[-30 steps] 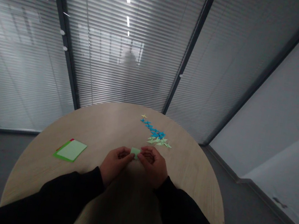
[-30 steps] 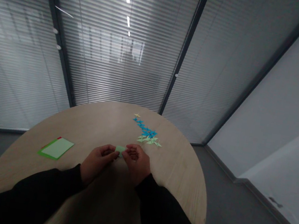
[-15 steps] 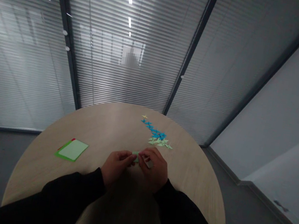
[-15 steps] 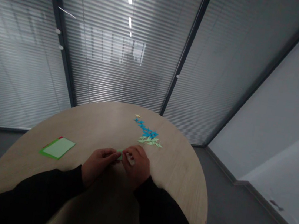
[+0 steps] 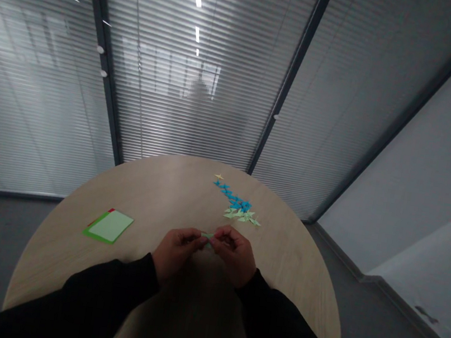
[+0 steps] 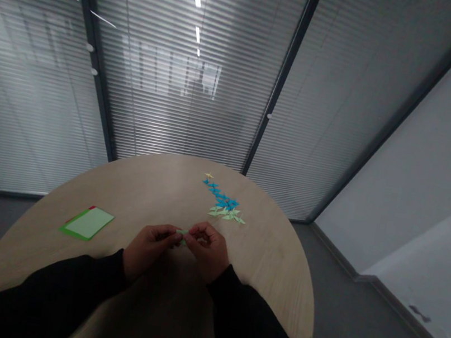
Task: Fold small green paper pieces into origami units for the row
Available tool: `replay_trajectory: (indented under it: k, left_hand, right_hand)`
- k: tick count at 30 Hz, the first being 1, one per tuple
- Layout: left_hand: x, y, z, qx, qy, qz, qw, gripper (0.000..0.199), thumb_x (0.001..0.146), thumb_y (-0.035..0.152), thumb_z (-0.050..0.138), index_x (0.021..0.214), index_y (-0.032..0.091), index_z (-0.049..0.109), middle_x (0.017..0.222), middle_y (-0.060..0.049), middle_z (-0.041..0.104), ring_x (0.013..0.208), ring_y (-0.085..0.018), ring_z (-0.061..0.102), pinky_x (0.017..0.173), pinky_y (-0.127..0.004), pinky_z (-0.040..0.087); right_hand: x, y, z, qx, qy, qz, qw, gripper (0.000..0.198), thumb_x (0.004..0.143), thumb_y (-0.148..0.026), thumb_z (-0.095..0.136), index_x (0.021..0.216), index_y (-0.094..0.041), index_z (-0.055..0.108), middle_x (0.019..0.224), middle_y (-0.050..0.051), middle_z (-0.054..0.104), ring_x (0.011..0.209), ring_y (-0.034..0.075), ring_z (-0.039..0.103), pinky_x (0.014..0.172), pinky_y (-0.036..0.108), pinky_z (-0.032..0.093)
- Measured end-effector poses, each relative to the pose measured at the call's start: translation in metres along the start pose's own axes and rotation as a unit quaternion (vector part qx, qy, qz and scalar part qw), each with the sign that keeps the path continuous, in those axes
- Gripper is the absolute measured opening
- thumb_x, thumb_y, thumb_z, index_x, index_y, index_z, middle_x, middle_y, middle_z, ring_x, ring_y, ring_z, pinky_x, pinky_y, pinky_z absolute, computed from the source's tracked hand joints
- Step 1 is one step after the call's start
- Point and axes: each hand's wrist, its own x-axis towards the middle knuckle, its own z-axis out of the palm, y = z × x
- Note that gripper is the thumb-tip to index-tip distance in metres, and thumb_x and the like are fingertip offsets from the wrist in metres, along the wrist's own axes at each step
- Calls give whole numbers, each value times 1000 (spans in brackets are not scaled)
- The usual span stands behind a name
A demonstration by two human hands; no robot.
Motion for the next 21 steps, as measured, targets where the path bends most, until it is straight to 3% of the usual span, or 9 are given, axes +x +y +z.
replay_trajectory:
  k: [3, 7, 14, 19, 21]
  left_hand:
    - [0, -2, 0, 12, 3, 6, 1000, 29, 81, 43, 64, 82, 14, 71, 71, -2, 64, 69, -15, 53, 66, -27, 39]
    - [0, 0, 0, 26, 16, -5, 1000, 32, 80, 45, 63, 78, 14, 71, 67, -2, 62, 66, -16, 52, 62, -26, 38]
    - [0, 3, 1, -9, 9, -37, 999, 38, 80, 50, 62, 76, 14, 71, 66, -2, 62, 63, -15, 53, 61, -26, 39]
    - [-1, 1, 1, -76, 20, -68, 995, 39, 77, 52, 65, 80, 14, 71, 68, -3, 64, 64, -14, 55, 64, -26, 41]
    - [-1, 0, 1, -93, 11, -70, 993, 40, 75, 53, 67, 77, 14, 71, 66, -3, 63, 63, -14, 54, 64, -26, 41]
  right_hand:
    - [0, 1, 0, -31, 0, -28, 999, 23, 74, -38, 72, 80, -19, 59, 65, -3, 56, 53, 10, 51, 48, 21, 41]
    - [1, -2, -2, -145, 32, -161, 976, 12, 80, -31, 66, 80, -19, 65, 78, 2, 61, 62, 12, 57, 53, 23, 46]
    - [1, -6, -7, -315, 55, -344, 883, 9, 89, -21, 57, 86, -20, 65, 83, 4, 65, 65, 13, 59, 59, 23, 51]
    - [0, -8, -13, -460, 48, -435, 773, 11, 89, -19, 56, 87, -22, 67, 95, 7, 68, 75, 15, 62, 65, 25, 52]
    - [0, -8, -15, -498, 35, -446, 743, 13, 90, -19, 55, 90, -22, 67, 98, 6, 69, 78, 15, 63, 65, 25, 51]
